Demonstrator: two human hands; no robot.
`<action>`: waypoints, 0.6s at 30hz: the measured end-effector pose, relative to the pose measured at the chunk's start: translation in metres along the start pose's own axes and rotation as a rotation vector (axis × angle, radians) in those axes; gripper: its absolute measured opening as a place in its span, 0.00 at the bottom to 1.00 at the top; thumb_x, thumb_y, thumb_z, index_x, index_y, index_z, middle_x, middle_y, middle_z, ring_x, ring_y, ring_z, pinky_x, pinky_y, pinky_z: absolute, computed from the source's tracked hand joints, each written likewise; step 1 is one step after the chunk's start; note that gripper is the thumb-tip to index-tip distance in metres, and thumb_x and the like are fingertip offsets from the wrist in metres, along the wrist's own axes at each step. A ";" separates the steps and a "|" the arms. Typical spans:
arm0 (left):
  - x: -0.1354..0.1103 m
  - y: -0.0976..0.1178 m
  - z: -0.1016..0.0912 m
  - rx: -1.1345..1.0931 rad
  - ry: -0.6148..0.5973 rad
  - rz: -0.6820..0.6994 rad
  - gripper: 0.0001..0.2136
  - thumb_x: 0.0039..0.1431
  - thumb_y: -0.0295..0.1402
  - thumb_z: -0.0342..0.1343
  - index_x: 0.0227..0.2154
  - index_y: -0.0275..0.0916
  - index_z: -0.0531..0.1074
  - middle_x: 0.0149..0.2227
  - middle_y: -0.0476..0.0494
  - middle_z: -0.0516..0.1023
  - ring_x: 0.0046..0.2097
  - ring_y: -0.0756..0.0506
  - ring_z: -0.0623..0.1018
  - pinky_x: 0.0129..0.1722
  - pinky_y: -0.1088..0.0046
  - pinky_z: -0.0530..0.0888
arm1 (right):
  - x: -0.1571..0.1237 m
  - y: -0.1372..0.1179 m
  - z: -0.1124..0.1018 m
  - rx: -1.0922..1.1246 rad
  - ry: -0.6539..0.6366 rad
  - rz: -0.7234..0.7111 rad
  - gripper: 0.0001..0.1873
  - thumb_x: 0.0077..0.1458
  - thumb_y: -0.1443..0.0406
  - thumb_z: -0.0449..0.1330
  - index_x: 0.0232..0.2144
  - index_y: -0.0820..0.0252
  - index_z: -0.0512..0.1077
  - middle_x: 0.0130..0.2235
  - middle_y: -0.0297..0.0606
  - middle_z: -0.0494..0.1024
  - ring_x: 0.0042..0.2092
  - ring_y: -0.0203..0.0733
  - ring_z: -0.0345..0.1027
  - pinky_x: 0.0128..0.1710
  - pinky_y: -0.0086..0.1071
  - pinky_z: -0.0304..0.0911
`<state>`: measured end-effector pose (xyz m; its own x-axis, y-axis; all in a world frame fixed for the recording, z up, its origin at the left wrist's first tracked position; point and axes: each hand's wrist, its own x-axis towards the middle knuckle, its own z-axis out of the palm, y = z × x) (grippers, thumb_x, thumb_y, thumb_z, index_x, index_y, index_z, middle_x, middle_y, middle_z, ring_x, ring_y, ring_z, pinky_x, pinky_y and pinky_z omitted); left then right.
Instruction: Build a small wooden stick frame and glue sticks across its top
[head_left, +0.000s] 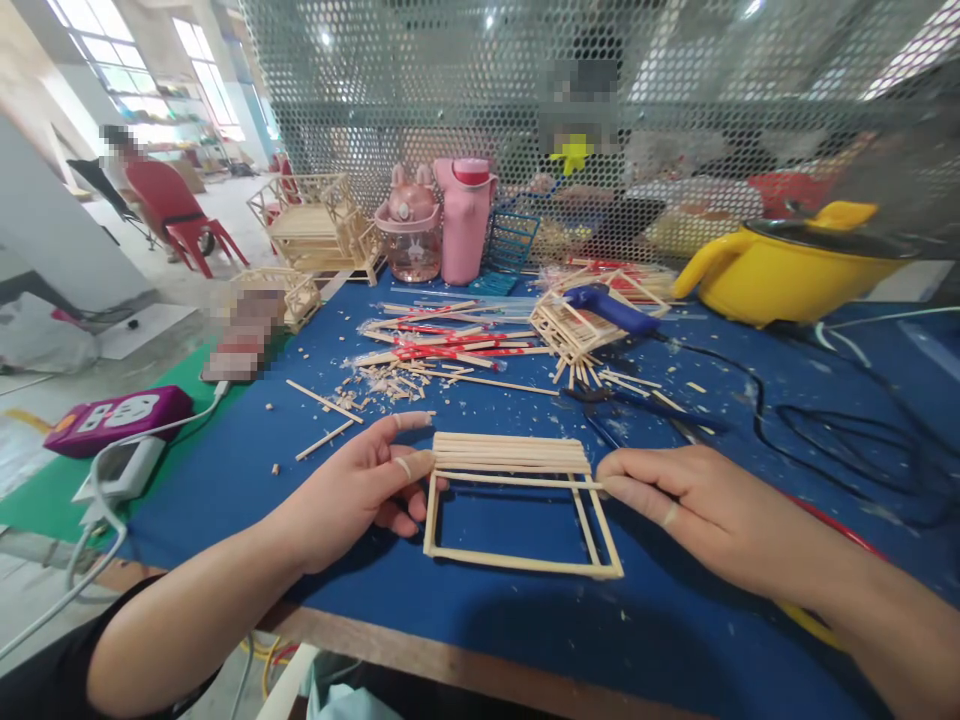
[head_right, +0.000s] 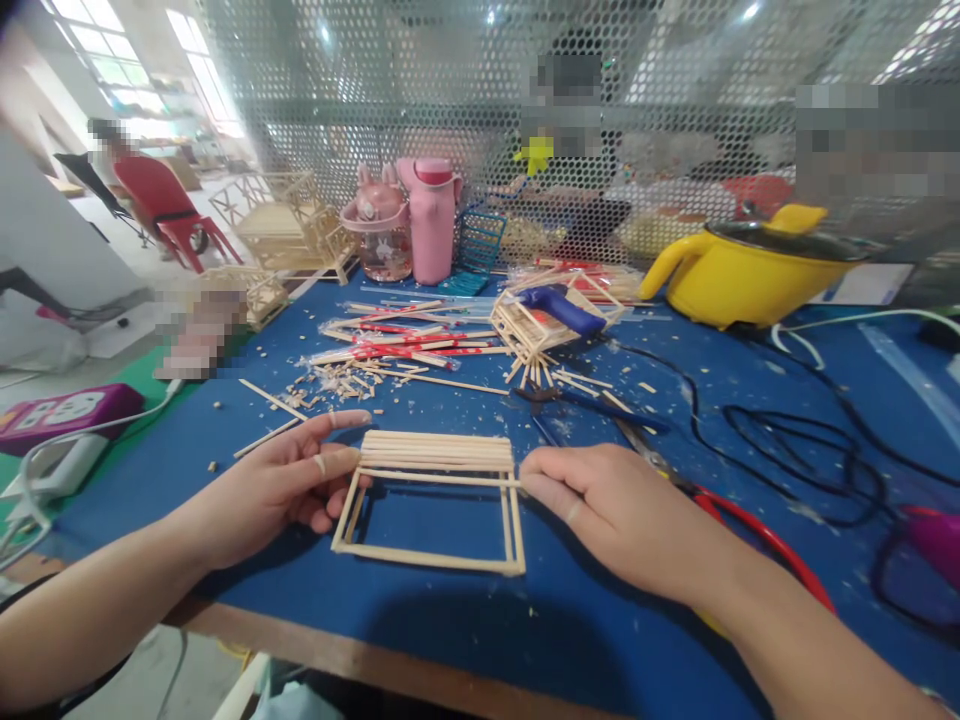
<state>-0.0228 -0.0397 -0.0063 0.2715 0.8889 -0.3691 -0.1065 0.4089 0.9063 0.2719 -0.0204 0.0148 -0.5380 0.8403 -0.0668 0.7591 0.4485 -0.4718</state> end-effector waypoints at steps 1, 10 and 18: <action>0.000 0.000 0.000 0.008 -0.003 0.005 0.28 0.53 0.38 0.61 0.55 0.40 0.59 0.26 0.51 0.74 0.22 0.55 0.71 0.19 0.82 0.69 | 0.001 0.000 -0.001 0.001 0.002 -0.002 0.21 0.61 0.54 0.47 0.22 0.56 0.68 0.22 0.34 0.71 0.25 0.39 0.62 0.26 0.32 0.54; -0.001 -0.002 0.001 0.042 -0.005 0.026 0.29 0.53 0.40 0.61 0.56 0.40 0.58 0.27 0.51 0.74 0.22 0.55 0.70 0.20 0.82 0.69 | 0.004 -0.003 -0.002 0.072 0.002 0.031 0.20 0.61 0.54 0.47 0.22 0.58 0.65 0.22 0.32 0.66 0.25 0.36 0.59 0.26 0.30 0.53; 0.001 -0.002 0.002 0.011 -0.002 0.012 0.32 0.50 0.39 0.64 0.56 0.40 0.57 0.26 0.51 0.75 0.21 0.55 0.70 0.19 0.83 0.68 | 0.004 -0.003 0.001 0.077 0.039 0.036 0.16 0.61 0.54 0.47 0.27 0.57 0.64 0.22 0.30 0.64 0.25 0.35 0.55 0.24 0.28 0.52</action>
<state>-0.0203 -0.0403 -0.0079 0.2724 0.8932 -0.3578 -0.0989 0.3959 0.9130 0.2669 -0.0188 0.0154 -0.4950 0.8674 -0.0510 0.7465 0.3945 -0.5358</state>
